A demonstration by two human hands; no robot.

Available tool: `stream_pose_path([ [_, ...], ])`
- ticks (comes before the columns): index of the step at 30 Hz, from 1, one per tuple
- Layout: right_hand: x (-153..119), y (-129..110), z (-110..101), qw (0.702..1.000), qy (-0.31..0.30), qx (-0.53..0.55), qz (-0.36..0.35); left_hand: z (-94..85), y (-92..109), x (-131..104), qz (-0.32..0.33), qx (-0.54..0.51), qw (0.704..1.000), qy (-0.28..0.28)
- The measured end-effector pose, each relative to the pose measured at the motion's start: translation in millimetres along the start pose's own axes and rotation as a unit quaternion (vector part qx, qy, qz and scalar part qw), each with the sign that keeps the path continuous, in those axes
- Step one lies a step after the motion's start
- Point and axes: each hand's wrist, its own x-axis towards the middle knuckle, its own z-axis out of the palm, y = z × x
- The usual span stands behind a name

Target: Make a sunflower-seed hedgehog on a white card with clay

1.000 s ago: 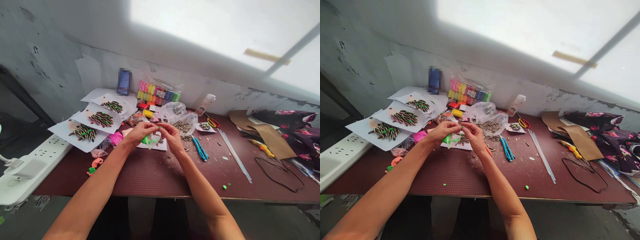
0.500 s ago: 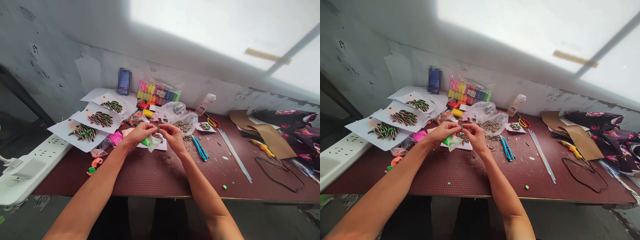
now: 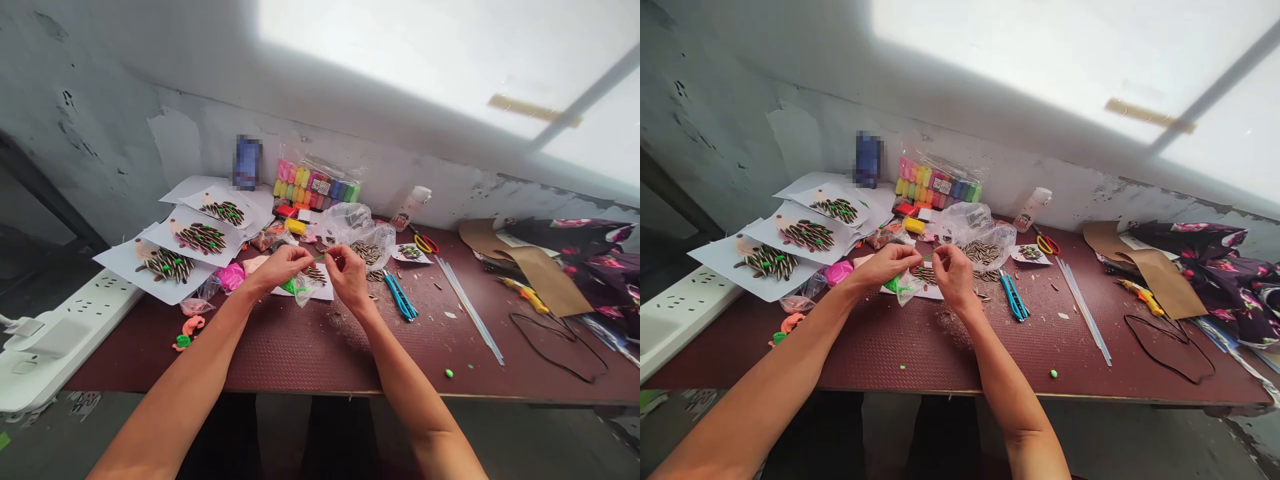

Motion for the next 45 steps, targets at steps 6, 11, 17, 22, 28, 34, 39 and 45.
stream_pose_path([
  [6, 6, 1, -4, 0.98, -0.03, 0.177, 0.086, -5.7, -1, -1, -0.026, -0.028, 0.999, 0.012],
  [11, 5, -2, -2, 0.976, -0.077, 0.186, 0.084, -4.2, -1, -1, -0.043, -0.076, 0.996, 0.019],
  [17, 6, -2, -2, 0.964, -0.12, 0.2, 0.13, -2.9, -4, 1, -0.04, -0.139, 0.988, 0.053],
  [22, 7, -2, -2, 0.95, -0.146, 0.235, 0.142, -5.9, -9, 4, -0.054, -0.134, 0.987, 0.067],
  [28, 7, -1, -4, 0.956, -0.13, 0.216, 0.147, -6.5, -9, 3, -0.051, -0.156, 0.985, 0.054],
  [34, 7, -1, -4, 0.956, -0.112, 0.228, 0.146, -5.6, -7, 1, -0.063, -0.183, 0.98, 0.05],
  [39, 7, 1, -3, 0.953, -0.126, 0.238, 0.139, -6.3, -10, 3, -0.022, -0.174, 0.983, 0.059],
  [45, 6, 2, -3, 0.95, -0.123, 0.247, 0.146, -9.8, -11, 5, -0.033, -0.152, 0.986, 0.056],
])
